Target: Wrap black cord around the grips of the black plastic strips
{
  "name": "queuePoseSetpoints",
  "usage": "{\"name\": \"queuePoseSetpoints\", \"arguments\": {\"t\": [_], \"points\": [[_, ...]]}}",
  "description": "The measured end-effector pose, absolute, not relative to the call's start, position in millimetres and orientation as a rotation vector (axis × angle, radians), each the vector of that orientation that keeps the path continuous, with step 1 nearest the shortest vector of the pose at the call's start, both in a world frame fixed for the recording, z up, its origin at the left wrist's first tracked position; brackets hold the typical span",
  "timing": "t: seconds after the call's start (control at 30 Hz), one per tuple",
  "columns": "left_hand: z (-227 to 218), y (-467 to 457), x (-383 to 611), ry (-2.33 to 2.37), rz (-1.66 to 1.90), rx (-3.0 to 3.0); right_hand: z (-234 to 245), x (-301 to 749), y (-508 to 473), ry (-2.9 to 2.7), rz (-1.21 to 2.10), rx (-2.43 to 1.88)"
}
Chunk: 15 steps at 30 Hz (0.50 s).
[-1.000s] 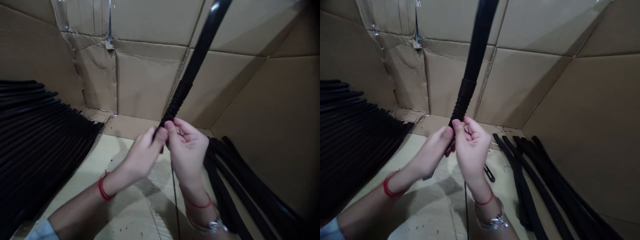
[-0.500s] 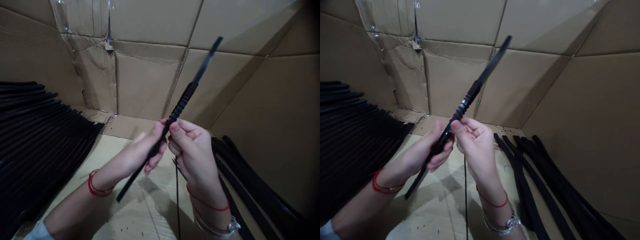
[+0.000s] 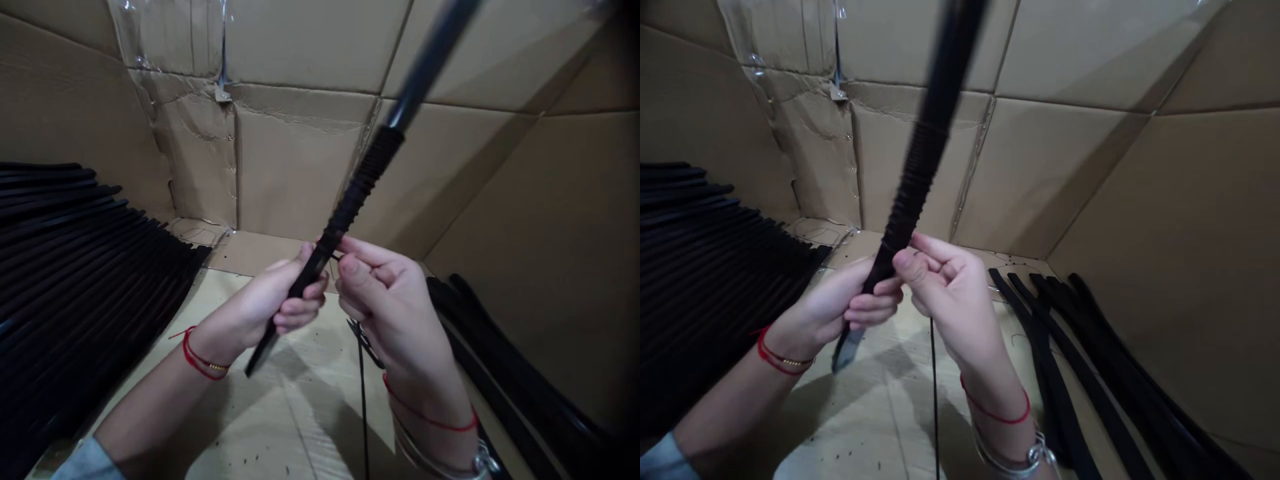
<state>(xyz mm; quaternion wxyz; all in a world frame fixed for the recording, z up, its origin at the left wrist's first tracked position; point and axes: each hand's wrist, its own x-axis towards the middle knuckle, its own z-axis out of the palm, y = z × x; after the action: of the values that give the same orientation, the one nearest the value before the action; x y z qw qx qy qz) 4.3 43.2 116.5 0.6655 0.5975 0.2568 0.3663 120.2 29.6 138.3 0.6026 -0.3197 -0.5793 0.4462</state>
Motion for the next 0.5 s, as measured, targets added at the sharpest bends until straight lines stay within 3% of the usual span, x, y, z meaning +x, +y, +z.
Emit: {"name": "queuePoseSetpoints", "arguments": {"t": [0.03, 0.13, 0.2, 0.3, 0.33, 0.43, 0.5], "points": [[115, 40, 8, 0.564, 0.831, 1.344, 137, 119, 30, -1.308, 0.967, -0.743], [109, 36, 13, 0.761, 1.371, 1.418, 135, 116, 30, -1.141, 0.752, -0.741], [108, 37, 8, 0.771, 1.439, 1.474, 136, 118, 29, -1.198, 0.861, -0.709], [114, 40, -6, 0.527, 0.702, 1.447, 141, 121, 23, -1.401, 1.004, -0.706], [117, 40, -8, 0.479, 0.600, 1.441, 142, 120, 22, -1.399, 0.959, -0.716], [119, 39, -7, 0.780, 1.216, 1.540, 141, 117, 22, -1.275, 0.826, -0.705], [120, 39, -5, 0.890, 1.375, 1.545, 140, 117, 24, -1.291, 0.907, -0.674]]}}
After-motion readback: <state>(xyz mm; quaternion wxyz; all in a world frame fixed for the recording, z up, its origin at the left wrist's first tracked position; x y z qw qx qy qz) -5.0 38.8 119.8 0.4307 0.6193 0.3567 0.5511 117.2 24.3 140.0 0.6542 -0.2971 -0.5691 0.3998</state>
